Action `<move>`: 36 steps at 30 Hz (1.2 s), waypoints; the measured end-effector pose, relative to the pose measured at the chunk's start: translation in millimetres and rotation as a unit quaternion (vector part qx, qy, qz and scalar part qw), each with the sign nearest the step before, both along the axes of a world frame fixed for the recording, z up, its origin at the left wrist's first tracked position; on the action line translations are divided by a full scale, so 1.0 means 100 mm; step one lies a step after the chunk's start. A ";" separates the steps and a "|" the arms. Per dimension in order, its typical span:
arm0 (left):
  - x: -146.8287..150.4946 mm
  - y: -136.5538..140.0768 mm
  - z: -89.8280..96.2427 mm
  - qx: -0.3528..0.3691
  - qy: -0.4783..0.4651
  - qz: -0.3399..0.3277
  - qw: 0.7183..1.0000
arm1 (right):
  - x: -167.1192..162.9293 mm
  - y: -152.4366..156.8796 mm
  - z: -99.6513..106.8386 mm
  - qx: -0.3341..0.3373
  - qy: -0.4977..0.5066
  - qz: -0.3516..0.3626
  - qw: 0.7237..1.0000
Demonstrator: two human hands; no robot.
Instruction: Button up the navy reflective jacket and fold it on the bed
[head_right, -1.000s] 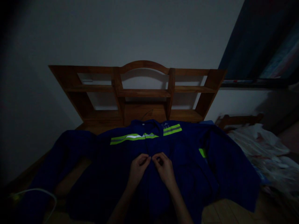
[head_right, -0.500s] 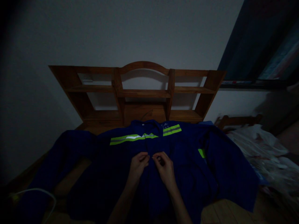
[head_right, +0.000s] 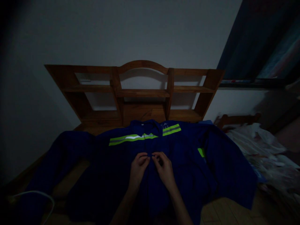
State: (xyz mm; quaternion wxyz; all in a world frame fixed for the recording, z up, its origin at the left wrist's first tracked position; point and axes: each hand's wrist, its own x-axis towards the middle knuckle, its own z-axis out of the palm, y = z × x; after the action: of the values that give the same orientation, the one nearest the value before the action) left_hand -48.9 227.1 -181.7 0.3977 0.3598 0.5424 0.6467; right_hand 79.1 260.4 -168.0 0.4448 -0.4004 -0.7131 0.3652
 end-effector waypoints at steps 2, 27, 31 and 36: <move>0.00 0.00 -0.01 0.004 -0.004 -0.002 1.000 | 0.01 0.00 0.00 -0.002 0.004 0.001 1.000; 0.01 -0.03 -0.03 0.015 0.047 -0.004 0.999 | 0.00 0.03 -0.10 -0.055 -0.027 0.021 0.998; 0.01 -0.02 -0.07 0.021 0.057 -0.007 0.998 | -0.01 0.04 -0.10 -0.058 -0.027 0.019 0.998; 0.01 -0.02 -0.09 0.022 0.054 -0.002 0.998 | -0.01 0.04 -0.11 -0.061 -0.029 0.020 0.998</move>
State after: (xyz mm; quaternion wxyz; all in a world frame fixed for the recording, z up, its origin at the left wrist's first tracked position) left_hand -48.1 225.5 -190.8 0.3612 0.4041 0.5477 0.6374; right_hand 78.4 264.0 -179.1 0.3914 -0.4232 -0.7097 0.4049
